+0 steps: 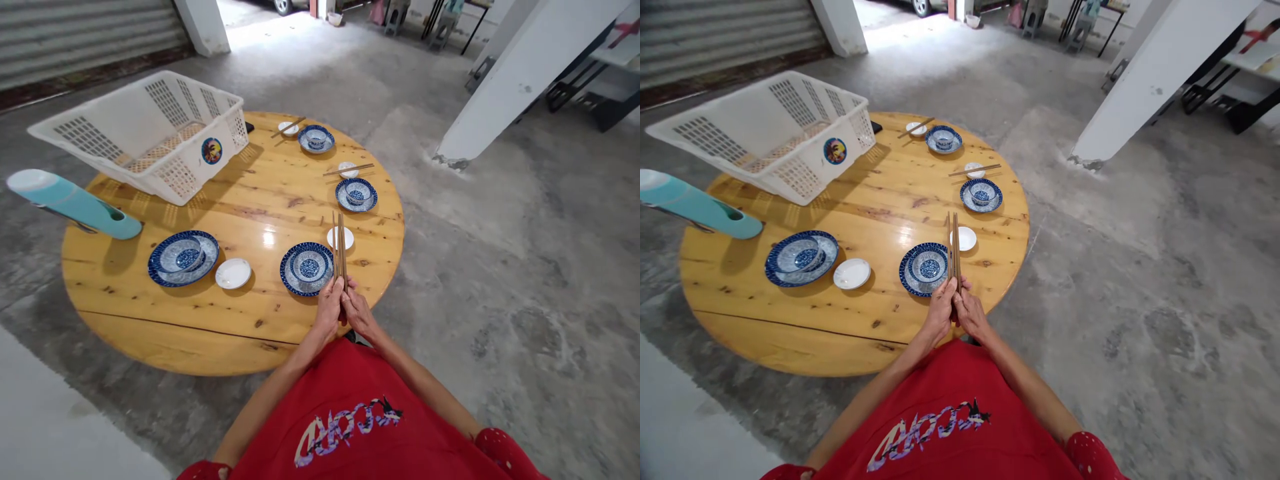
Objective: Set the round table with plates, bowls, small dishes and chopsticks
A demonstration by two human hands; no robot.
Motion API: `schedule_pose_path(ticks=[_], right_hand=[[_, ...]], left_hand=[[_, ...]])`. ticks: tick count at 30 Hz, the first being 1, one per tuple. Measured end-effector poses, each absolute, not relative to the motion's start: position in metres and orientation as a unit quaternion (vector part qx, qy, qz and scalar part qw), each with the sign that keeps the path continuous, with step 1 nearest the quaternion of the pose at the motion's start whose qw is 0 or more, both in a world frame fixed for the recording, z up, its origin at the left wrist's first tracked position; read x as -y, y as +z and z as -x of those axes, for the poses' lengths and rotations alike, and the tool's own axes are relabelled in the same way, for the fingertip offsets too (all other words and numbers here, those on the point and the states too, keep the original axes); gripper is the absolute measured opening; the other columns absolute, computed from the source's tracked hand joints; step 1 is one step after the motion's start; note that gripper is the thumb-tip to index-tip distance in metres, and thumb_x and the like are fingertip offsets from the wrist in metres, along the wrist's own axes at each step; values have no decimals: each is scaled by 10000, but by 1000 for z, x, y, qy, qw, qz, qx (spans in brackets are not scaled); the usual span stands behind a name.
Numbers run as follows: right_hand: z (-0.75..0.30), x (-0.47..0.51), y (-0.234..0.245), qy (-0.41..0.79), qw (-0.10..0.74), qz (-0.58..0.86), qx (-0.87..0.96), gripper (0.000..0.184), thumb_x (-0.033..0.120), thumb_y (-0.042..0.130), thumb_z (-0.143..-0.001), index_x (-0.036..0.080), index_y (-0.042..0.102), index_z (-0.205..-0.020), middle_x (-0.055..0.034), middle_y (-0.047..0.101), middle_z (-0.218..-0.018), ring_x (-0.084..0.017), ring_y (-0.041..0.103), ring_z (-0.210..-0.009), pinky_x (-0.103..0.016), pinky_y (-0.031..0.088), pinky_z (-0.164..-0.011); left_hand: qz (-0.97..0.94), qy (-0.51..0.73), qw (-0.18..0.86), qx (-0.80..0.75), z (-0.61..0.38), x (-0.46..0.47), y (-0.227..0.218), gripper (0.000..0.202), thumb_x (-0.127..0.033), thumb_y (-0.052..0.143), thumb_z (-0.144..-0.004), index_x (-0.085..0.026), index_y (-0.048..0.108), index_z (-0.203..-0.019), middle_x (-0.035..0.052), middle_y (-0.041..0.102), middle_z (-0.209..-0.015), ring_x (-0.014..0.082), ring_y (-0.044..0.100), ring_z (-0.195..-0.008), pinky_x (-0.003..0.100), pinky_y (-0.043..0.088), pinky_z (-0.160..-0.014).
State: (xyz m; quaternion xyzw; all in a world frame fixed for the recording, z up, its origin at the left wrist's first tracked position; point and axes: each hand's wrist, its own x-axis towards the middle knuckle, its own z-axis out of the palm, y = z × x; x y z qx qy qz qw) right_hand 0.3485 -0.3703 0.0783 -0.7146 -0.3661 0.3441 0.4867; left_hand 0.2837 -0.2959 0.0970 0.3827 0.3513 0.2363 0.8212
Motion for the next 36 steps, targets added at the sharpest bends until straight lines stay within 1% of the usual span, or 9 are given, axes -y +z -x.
schedule_pose_path(ticks=[3, 7, 12, 15, 21, 25, 28, 32, 36], right_hand=[[-347, 371, 83, 346, 488, 711, 370, 498, 722, 366, -964, 261, 521, -860, 39, 540, -514, -159, 526, -432, -282, 409, -475], [-344, 375, 88, 334, 487, 713, 378, 475, 689, 357, -982, 263, 504, -831, 26, 564, -530, -165, 536, -452, -299, 434, -518], [-333, 389, 87, 339, 491, 723, 349, 458, 674, 343, -987, 259, 479, -848, 30, 553, -541, -163, 520, -453, -294, 436, -503], [-328, 399, 83, 348, 495, 724, 330, 433, 648, 364, -991, 253, 510, -890, 28, 574, -578, -166, 543, -490, -290, 451, -528], [-356, 420, 75, 369, 469, 719, 355, 425, 570, 436, -978, 214, 615, -829, -27, 683, -760, -188, 635, -694, -315, 509, -695], [-408, 448, 75, 332, 562, 712, 261, 445, 616, 552, -906, 196, 690, -958, -59, 738, -939, -229, 685, -902, -364, 526, -862], [-455, 475, 85, 298, 670, 663, 153, 466, 625, 662, -827, 202, 679, -1022, -67, 745, -978, -232, 692, -922, -377, 529, -891], [-516, 516, 111, 320, 785, 527, 66, 452, 641, 688, -808, 233, 658, -1001, -48, 724, -908, -192, 678, -777, -344, 553, -742], [-561, 556, 132, 338, 809, 479, 53, 414, 570, 731, -817, 237, 526, -683, 97, 347, -469, -86, 304, -389, -238, 327, -436]], left_hand=[[-389, 208, 830, -342, -279, 297, 102, 501, -609, 696, -792, -170, 638, -1027, 44, 717, -926, 83, 543, -530, 189, 358, -410], [-408, 196, 830, -326, -273, 298, 105, 436, -582, 688, -811, -171, 630, -945, 44, 709, -937, 81, 554, -577, 189, 405, -471], [-429, 154, 837, -301, -270, 304, 95, 402, -565, 660, -833, -165, 653, -877, 19, 650, -776, 105, 551, -601, 206, 433, -534], [-454, 132, 829, -300, -270, 309, 88, 387, -555, 636, -849, -170, 665, -868, 13, 636, -760, 105, 517, -571, 215, 407, -520], [-533, 177, 762, -321, -286, 310, 91, 319, -492, 607, -881, -188, 667, -805, 60, 666, -842, 165, 587, -739, 258, 473, -686], [-598, 193, 727, -277, -314, 329, 99, 300, -465, 582, -906, -198, 659, -793, 59, 667, -835, 187, 612, -824, 281, 478, -809], [-625, 106, 743, -214, -347, 366, 98, 338, -503, 547, -918, -193, 642, -822, 54, 675, -828, 181, 631, -782, 277, 483, -747], [-651, -18, 746, -142, -399, 420, 93, 376, -538, 514, -923, -198, 592, -782, 21, 624, -719, 145, 585, -577, 259, 436, -598], [-706, -35, 702, -90, -448, 459, 96, 300, -471, 526, -933, -210, 661, -873, 10, 640, -734, 146, 558, -584, 253, 416, -616]])
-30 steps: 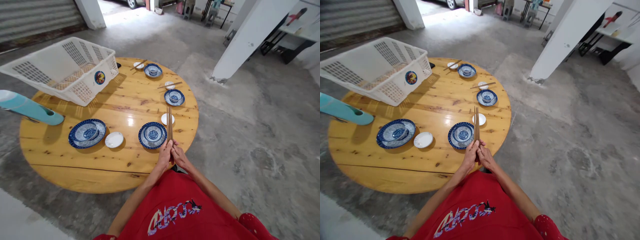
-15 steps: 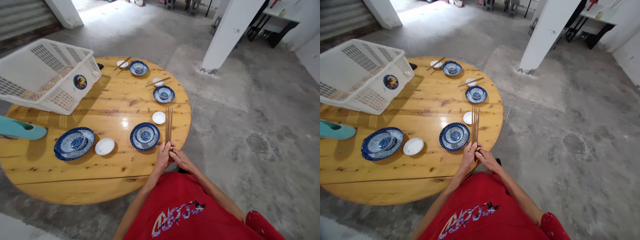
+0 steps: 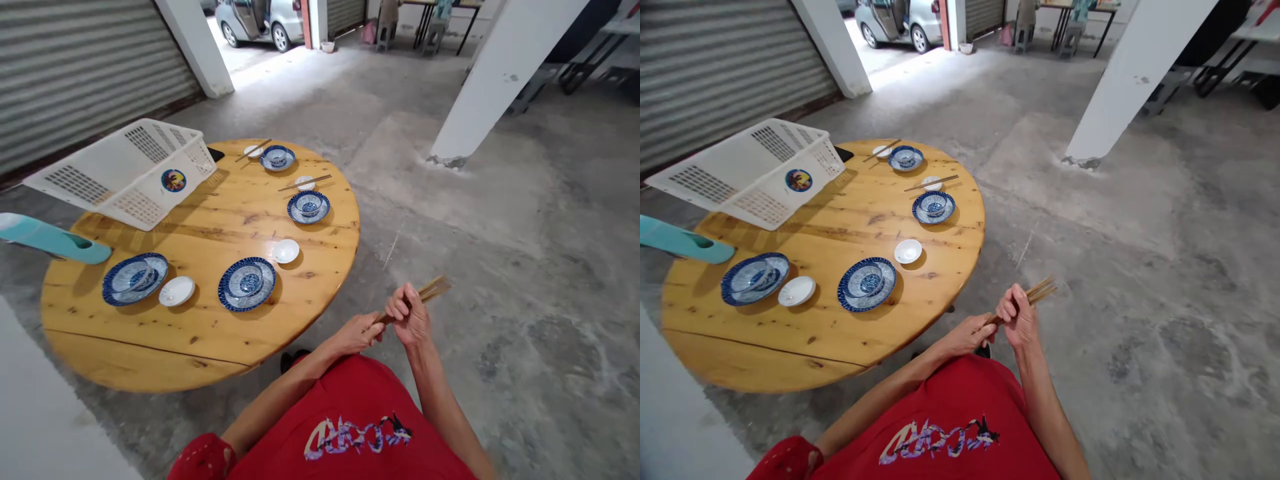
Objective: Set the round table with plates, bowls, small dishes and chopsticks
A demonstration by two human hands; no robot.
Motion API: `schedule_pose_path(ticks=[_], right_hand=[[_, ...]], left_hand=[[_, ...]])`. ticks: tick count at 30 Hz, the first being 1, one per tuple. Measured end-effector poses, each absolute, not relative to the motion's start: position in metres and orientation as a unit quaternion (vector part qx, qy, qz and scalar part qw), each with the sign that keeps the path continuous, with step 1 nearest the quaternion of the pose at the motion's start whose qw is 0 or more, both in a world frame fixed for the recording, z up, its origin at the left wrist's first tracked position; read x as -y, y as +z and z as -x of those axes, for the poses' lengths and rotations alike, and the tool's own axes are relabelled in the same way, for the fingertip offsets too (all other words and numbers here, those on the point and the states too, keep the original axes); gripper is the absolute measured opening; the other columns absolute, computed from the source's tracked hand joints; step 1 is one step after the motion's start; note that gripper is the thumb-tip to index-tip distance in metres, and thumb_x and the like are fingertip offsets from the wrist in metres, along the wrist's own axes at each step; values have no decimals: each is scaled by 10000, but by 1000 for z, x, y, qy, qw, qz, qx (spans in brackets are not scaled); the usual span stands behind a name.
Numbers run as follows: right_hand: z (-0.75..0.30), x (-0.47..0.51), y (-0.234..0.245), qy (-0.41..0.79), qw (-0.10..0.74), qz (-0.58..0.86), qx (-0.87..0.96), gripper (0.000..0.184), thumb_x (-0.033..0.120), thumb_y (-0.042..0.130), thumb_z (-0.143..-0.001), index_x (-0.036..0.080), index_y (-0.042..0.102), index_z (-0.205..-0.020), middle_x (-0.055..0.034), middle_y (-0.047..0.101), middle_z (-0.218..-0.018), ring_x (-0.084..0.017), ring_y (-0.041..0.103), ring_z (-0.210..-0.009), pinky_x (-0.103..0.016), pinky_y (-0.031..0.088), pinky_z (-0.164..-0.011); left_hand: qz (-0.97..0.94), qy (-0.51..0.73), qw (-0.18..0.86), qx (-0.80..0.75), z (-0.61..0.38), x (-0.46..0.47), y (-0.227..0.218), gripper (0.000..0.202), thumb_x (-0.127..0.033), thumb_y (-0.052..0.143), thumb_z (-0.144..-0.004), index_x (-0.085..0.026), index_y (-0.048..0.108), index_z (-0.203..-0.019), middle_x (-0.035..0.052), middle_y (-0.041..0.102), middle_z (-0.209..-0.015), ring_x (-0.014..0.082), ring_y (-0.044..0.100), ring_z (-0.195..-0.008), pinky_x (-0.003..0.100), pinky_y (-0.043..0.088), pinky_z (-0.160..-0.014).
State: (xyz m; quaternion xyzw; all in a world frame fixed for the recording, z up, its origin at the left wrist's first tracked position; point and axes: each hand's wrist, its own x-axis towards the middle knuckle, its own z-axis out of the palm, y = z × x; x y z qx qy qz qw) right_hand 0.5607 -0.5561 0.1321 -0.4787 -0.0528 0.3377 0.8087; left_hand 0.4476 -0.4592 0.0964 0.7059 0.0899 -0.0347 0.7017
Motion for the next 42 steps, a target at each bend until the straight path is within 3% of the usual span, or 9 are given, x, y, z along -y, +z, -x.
schedule_pose_path(ticks=[5, 9, 12, 15, 22, 29, 35, 39, 42], right_hand=[[-596, 589, 149, 308, 817, 478, 100, 526, 555, 645, -907, 227, 392, -583, 106, 201, -429, -78, 153, -376, -239, 237, -418], [-627, 603, 170, 236, 839, 477, 110, 526, 543, 569, -960, 223, 391, -583, 96, 188, -429, -84, 140, -374, -254, 224, -422], [-649, 602, 183, 192, 848, 481, 109, 520, 535, 522, -990, 223, 400, -592, 92, 182, -438, -86, 138, -375, -265, 203, -419], [-662, 586, 183, 174, 845, 497, 97, 503, 520, 529, -990, 224, 429, -596, 82, 234, -448, -87, 200, -387, -263, 220, -429], [-710, 533, 156, 199, 795, 565, 93, 491, 555, 630, -923, 240, 493, -572, 56, 342, -461, -102, 296, -402, -282, 226, -411], [-810, 479, 162, 214, 779, 577, 122, 524, 512, 604, -944, 223, 466, -530, 74, 303, -404, -82, 237, -364, -253, 199, -382], [-875, 443, 168, 217, 768, 591, 117, 628, 642, 572, -931, 213, 389, -511, 92, 277, -370, -55, 204, -326, -225, 190, -351], [-916, 421, 161, 247, 713, 648, 104, 605, 699, 555, -905, 239, 362, -562, 103, 224, -385, -71, 188, -323, -241, 181, -334], [-938, 391, 155, 279, 688, 659, 121, 567, 696, 553, -900, 260, 364, -591, 102, 166, -422, -91, 182, -350, -262, 185, -336]], left_hand=[[-723, -24, 685, -85, -491, 486, 91, 262, -446, 686, -835, -208, 721, -939, -4, 670, -800, 174, 581, -730, 251, 419, -690], [-585, -38, 792, -172, -518, 485, 81, 403, -548, 736, -793, -166, 730, -921, 5, 661, -746, 141, 570, -657, 244, 436, -648], [-367, 12, 895, -255, -547, 476, 85, 589, -703, 599, -860, -134, 736, -927, 79, 717, -831, 157, 655, -741, 261, 503, -733], [-214, 6, 938, -274, -579, 468, 90, 693, -700, 398, -968, -100, 746, -952, 124, 744, -868, 171, 705, -808, 267, 530, -802], [-133, -31, 957, -257, -662, 442, 58, 610, -598, 404, -993, -88, 734, -931, 114, 741, -776, 166, 677, -629, 270, 513, -666], [-117, -23, 962, -245, -766, 398, 51, 520, -595, 571, -913, -101, 734, -891, 74, 727, -815, 144, 667, -704, 246, 492, -732], [-292, -2, 933, -209, -815, 366, 73, 564, -670, 525, -880, -138, 709, -915, 79, 704, -893, 169, 628, -786, 309, 475, -835], [-629, 53, 761, -147, -826, 340, 99, 339, -405, 630, -860, -163, 689, -1090, 94, 698, -1113, 218, 617, -1036, 331, 439, -963], [-751, 65, 649, -106, -837, 324, 108, 339, -234, 648, -796, -161, 655, -1127, 94, 689, -1127, 225, 615, -1026, 316, 454, -934]])
